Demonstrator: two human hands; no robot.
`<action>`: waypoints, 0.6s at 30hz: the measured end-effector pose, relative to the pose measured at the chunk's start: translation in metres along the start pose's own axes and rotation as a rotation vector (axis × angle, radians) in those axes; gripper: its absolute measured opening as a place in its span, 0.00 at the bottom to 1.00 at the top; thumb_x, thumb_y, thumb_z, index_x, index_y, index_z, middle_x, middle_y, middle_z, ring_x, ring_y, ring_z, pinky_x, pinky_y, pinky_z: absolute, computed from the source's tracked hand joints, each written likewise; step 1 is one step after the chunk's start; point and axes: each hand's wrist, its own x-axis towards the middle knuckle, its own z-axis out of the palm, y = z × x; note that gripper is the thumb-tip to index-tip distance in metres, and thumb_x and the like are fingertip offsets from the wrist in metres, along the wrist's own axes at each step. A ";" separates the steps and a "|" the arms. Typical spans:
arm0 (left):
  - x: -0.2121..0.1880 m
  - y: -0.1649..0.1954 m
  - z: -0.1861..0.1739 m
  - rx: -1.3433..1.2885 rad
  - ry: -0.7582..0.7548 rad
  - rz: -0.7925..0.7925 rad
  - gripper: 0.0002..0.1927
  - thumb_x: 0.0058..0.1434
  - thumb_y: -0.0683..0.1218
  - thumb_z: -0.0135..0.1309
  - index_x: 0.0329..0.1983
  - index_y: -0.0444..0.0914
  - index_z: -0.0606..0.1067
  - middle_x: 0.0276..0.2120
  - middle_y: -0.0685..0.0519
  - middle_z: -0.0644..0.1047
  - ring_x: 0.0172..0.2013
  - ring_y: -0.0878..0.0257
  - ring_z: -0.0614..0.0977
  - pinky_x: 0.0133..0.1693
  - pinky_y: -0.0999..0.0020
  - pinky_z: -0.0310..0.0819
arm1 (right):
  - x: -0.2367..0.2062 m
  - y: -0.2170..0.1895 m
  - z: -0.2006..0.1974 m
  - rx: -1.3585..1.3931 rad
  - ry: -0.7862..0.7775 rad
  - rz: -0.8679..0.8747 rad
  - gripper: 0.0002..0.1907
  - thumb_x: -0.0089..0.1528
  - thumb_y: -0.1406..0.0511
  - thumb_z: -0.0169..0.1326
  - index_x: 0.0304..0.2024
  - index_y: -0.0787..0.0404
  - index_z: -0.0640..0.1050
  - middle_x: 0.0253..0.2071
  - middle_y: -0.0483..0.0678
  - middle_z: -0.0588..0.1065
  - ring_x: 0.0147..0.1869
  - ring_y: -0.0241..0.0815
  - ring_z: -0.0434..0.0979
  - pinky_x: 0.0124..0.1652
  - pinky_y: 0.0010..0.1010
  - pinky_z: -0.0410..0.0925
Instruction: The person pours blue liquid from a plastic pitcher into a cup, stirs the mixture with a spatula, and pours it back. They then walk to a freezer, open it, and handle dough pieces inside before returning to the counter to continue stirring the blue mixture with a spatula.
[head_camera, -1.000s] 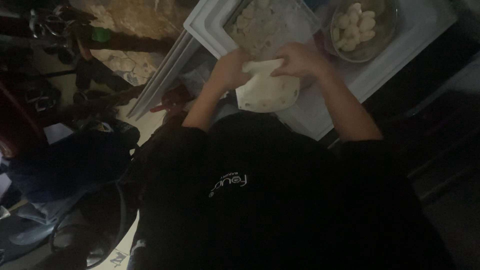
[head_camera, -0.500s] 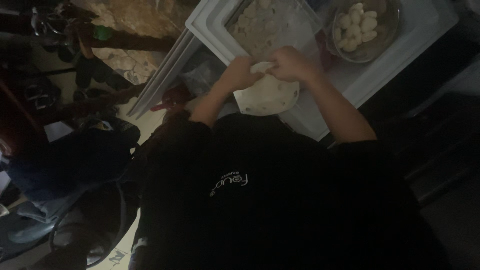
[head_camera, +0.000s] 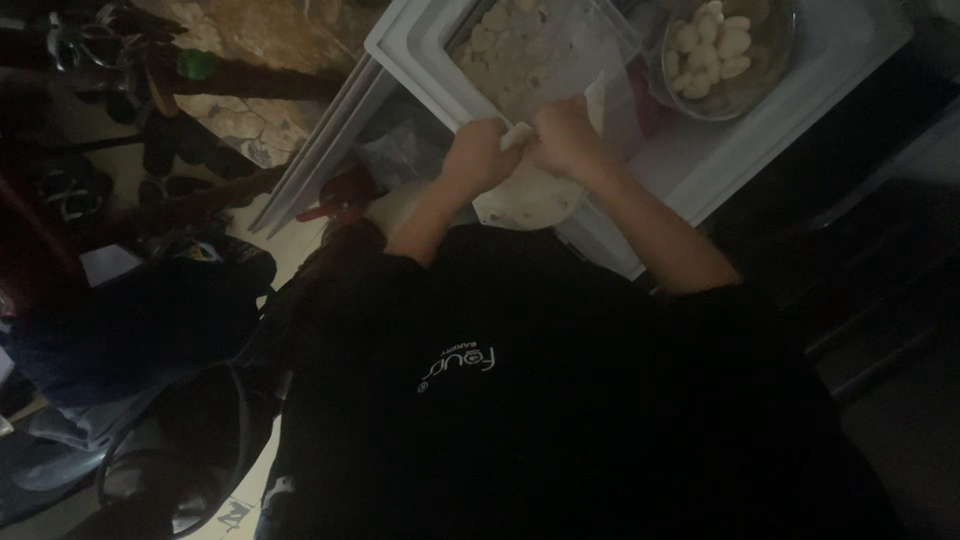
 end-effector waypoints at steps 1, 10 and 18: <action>-0.001 0.001 0.000 0.005 0.016 0.001 0.21 0.60 0.54 0.60 0.32 0.29 0.78 0.30 0.36 0.79 0.35 0.40 0.81 0.39 0.50 0.74 | -0.001 -0.001 0.002 -0.012 0.000 0.015 0.10 0.56 0.66 0.58 0.30 0.71 0.80 0.32 0.65 0.76 0.41 0.60 0.75 0.57 0.47 0.57; -0.014 -0.001 -0.019 -0.287 -0.166 0.100 0.20 0.59 0.51 0.60 0.47 0.32 0.78 0.37 0.43 0.81 0.38 0.51 0.84 0.42 0.56 0.75 | -0.008 0.005 0.015 0.042 0.213 -0.028 0.06 0.56 0.68 0.57 0.33 0.62 0.84 0.35 0.58 0.77 0.44 0.59 0.72 0.51 0.45 0.58; -0.011 -0.026 -0.002 -0.525 -0.344 0.134 0.24 0.59 0.52 0.62 0.55 0.34 0.77 0.43 0.46 0.82 0.43 0.57 0.83 0.47 0.61 0.75 | -0.014 0.019 0.009 0.118 0.100 -0.167 0.07 0.59 0.69 0.57 0.39 0.61 0.83 0.40 0.53 0.78 0.49 0.53 0.73 0.55 0.44 0.62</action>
